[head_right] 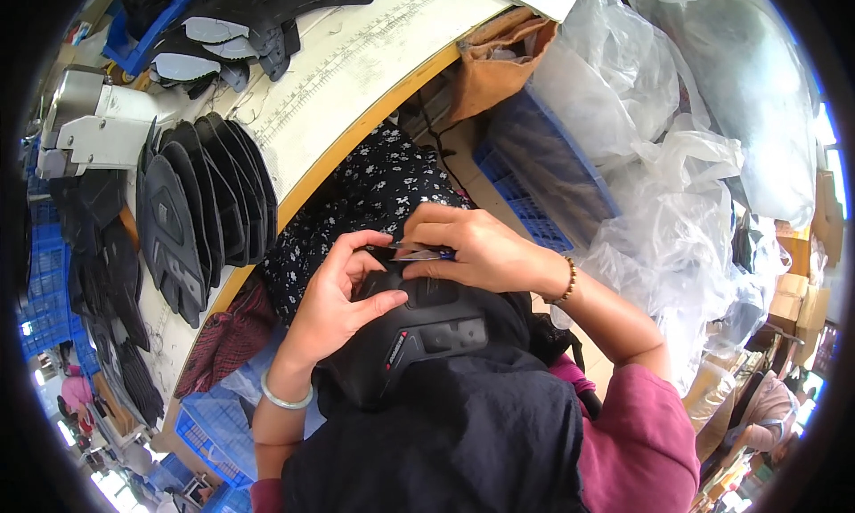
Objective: Trimming excess material from black shoe upper components using a hand trimmer.
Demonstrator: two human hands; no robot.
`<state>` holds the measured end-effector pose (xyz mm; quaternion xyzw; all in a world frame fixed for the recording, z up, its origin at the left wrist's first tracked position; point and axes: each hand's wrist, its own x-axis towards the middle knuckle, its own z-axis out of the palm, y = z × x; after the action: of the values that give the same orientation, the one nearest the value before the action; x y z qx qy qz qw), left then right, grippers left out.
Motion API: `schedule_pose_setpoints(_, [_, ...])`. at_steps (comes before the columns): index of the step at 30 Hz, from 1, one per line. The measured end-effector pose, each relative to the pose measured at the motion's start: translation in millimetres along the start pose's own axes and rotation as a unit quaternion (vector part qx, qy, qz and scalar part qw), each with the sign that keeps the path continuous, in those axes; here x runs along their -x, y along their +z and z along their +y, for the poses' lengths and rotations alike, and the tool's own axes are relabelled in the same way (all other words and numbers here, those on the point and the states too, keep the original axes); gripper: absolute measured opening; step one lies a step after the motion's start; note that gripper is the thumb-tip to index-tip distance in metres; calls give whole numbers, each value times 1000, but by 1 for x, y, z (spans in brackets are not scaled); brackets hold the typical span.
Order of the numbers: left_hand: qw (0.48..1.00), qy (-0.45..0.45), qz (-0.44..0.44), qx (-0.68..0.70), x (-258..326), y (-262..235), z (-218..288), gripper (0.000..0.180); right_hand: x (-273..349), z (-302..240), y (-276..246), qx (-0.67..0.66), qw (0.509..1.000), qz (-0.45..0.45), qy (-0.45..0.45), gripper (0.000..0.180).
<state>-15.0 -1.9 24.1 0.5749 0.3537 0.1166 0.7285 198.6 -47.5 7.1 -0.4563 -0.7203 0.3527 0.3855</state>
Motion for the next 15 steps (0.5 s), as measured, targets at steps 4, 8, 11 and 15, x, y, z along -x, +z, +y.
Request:
schedule_pose_setpoints(4, [1000, -2, -3, 20, 1, -1, -2, 61, 3, 7, 7, -5, 997, -53, 63, 17])
schedule_pose_setpoints(8, [999, 36, -2, 7, 2, 0, -7, 62, -2, -1, 11, -293, 883, 124, 345, 15])
schedule_pose_setpoints(11, [1000, 16, -5, 2, 2, -3, -5, 65, -1, -3, 3, -235, 902, 155, 326, 17])
schedule_pose_setpoints(15, [999, 17, 8, -41, 5, -2, -1, 77, -2, -19, 6, -55, 987, -17, 152, 23])
